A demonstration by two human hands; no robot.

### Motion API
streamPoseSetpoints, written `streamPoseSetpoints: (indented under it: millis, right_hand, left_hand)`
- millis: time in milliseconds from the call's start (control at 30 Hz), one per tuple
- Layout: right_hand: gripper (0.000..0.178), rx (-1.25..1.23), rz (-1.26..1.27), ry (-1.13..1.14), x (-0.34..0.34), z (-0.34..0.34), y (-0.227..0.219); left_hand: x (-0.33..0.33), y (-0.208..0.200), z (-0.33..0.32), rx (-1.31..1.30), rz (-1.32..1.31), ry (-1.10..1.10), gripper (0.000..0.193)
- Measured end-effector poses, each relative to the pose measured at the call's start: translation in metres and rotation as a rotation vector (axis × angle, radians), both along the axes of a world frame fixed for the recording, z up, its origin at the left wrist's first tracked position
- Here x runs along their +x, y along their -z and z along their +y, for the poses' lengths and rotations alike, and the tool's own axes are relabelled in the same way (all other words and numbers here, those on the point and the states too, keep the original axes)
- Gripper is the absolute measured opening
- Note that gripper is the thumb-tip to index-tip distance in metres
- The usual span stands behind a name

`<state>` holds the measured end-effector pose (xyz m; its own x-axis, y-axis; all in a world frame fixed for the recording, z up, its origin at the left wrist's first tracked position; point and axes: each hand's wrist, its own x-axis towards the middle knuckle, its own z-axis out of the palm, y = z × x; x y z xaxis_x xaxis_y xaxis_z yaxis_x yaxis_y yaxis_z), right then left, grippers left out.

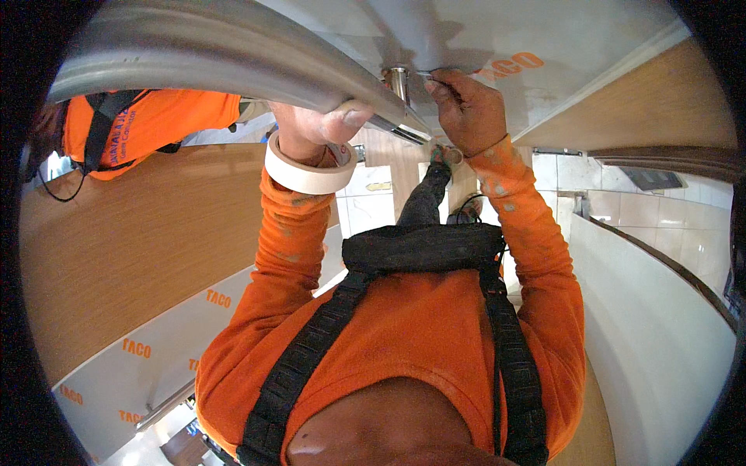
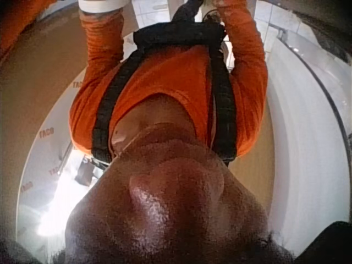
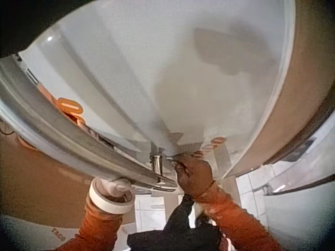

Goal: The person installs a large metallic door handle onto a white door by aligning the handle, inserting screws, and tightening them with an Allen key and a screwdriver while another person assists by holding parts.

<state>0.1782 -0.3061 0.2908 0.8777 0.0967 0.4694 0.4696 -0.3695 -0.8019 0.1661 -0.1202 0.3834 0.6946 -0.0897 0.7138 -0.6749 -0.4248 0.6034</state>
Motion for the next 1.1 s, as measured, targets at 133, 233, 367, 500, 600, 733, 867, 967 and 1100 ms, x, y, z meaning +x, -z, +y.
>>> streamPoseSetpoints:
  millis: [133, 233, 367, 500, 600, 733, 867, 967, 1100]
  right_hand:
    - [0.014, 0.026, -0.024, -0.016, 0.000, 0.004, 0.000]
    - [0.013, 0.038, -0.078, 0.008, -0.001, 0.005, 0.002]
    - [0.012, -0.011, -0.088, 0.009, -0.001, 0.004, 0.001]
    - [0.012, -0.026, -0.108, 0.038, -0.002, 0.005, -0.001]
    - [0.011, -0.079, -0.158, 0.076, -0.002, 0.006, -0.001]
    - [0.011, -0.091, -0.217, 0.077, -0.002, 0.006, -0.001]
    - [0.011, -0.120, -0.209, 0.080, -0.003, 0.006, -0.002]
    - [0.011, -0.129, -0.236, 0.080, -0.003, 0.006, -0.003]
    - [0.011, -0.105, -0.255, 0.091, -0.001, 0.007, 0.000]
  left_hand:
    - [-0.002, -0.004, -0.002, -0.046, 0.009, -0.008, 0.050]
    - [-0.007, -0.009, -0.005, -0.060, 0.094, -0.006, 0.053]
    - [-0.002, -0.008, -0.005, -0.038, 0.031, 0.010, 0.059]
    - [-0.003, -0.008, -0.002, 0.014, 0.032, -0.022, 0.060]
    - [-0.003, -0.010, -0.006, -0.048, 0.037, 0.000, 0.059]
    - [-0.003, -0.011, -0.004, -0.031, 0.064, 0.035, 0.059]
    - [-0.002, -0.010, -0.004, -0.007, 0.023, 0.019, 0.059]
    - [-0.003, -0.009, -0.001, 0.019, 0.019, -0.009, 0.059]
    - [-0.001, -0.005, 0.005, 0.030, 0.023, -0.005, 0.059]
